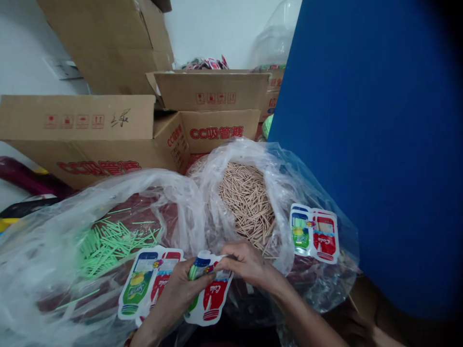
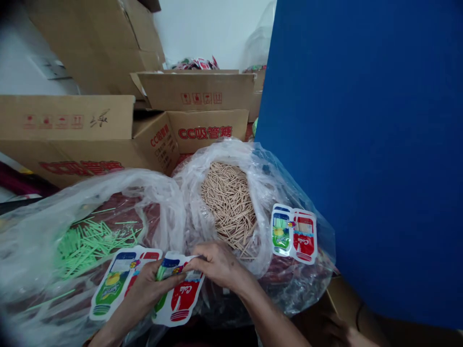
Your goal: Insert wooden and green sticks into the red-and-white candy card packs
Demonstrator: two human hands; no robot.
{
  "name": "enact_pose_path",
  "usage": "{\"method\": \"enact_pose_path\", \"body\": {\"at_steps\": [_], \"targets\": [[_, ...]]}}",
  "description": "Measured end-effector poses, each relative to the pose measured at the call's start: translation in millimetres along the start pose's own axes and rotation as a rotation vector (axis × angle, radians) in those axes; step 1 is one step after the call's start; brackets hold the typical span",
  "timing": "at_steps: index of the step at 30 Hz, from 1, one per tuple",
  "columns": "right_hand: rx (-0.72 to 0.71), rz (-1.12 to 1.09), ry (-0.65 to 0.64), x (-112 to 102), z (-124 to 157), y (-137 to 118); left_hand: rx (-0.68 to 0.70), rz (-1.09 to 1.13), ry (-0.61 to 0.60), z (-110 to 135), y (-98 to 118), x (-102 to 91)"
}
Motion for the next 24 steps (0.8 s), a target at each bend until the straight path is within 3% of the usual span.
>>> {"method": "enact_pose_path", "body": {"at_steps": [6, 10, 12, 15, 19, 24], "targets": [[0.024, 0.028, 0.003, -3, 10, 8, 0.011, -0.001, -0.104, 0, 12, 14.2], [0.085, 0.014, 0.111, -41, 26, 22, -0.052, 0.035, -0.121, 3, 5, 13.3], [0.173, 0.208, 0.202, -68, 36, 35, -0.063, 0.037, -0.132, 4, -2, 11.4], [0.287, 0.644, 0.130, -89, 43, 54, -0.066, 0.059, -0.125, 4, -10, 9.6], [0.291, 1.025, 0.013, -85, 31, 66, -0.085, 0.147, -0.100, 6, -10, 10.9], [0.244, 1.154, -0.076, -78, 8, 68, -0.104, 0.269, -0.045, 11, -10, 4.5]]}}
Point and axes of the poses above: each hand's wrist, its own z-axis away from the middle knuckle, its own x-axis out of the palm, y = z × x, the point moved 5 cm from there along -z, towards the middle knuckle, and after that the axes turned 9 degrees about -y, right-handed, at the moved point
